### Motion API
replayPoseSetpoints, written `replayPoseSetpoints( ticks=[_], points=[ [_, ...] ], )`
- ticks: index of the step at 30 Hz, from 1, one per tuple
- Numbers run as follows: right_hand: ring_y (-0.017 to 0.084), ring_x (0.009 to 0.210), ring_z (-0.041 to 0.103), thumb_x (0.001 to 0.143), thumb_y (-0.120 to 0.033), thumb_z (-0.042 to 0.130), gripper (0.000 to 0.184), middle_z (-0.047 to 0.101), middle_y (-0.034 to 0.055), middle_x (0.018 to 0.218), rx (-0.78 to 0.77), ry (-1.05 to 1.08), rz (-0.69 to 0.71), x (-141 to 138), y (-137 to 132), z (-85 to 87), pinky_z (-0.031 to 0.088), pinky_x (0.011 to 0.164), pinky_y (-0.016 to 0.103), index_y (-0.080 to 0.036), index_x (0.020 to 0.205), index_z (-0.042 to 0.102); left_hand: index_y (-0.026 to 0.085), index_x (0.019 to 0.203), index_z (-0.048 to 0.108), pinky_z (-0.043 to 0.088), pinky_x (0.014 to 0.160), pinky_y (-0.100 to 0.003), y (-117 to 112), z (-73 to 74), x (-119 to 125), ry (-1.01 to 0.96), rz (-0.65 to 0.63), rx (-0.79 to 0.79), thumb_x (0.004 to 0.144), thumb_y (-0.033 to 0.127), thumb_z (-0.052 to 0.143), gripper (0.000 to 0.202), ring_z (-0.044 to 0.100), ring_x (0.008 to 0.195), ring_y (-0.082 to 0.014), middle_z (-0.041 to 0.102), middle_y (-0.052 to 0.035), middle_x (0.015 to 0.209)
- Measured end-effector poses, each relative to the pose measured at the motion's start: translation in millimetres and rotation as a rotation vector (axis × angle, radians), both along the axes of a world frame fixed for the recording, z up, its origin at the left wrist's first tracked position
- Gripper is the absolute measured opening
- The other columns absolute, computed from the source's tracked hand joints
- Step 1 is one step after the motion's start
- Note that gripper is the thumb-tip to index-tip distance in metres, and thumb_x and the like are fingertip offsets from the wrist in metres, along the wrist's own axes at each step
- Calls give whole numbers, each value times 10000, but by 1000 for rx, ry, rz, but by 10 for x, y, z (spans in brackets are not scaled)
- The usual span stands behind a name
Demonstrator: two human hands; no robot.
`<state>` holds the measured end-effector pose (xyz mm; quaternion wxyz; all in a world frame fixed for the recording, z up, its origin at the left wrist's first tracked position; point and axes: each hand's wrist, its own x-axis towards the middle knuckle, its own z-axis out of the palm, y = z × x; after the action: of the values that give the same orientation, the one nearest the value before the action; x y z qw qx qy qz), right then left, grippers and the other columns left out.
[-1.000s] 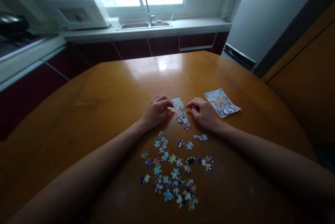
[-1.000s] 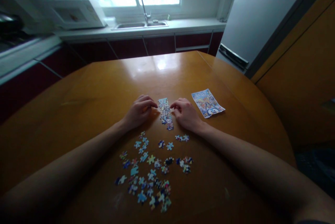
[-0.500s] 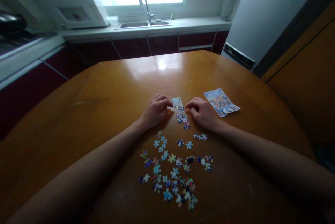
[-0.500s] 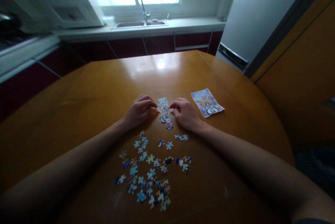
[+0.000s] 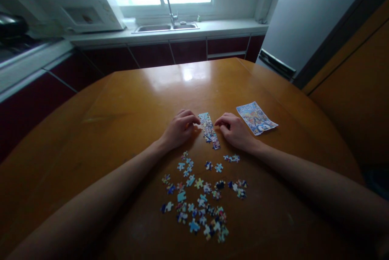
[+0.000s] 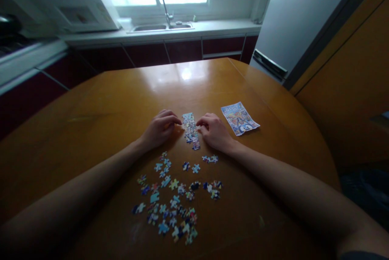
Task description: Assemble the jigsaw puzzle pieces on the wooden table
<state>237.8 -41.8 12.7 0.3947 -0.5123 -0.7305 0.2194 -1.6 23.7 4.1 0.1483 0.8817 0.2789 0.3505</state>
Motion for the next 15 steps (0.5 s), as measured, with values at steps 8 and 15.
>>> replayPoseSetpoints(
  ticks=[8,15],
  points=[
    [207,902,613,825,-81,560,184,677,62,885,-10,-14,-4,4,5,-10,487,858,385,-204,813,696,196,861,707,472,805,-321,17,-28,-6,-1,-11,6,812,-6,505,290,582,884,-174,671,-33,879],
    [196,892,608,836,-68,560,184,668,62,883,-10,-23,-3,11,3,-23,482,847,357,-189,829,699,196,862,709,470,819,-322,15,-18,-11,10,-14,-7,825,5,500,286,581,889,-174,671,-32,882]
  ],
)
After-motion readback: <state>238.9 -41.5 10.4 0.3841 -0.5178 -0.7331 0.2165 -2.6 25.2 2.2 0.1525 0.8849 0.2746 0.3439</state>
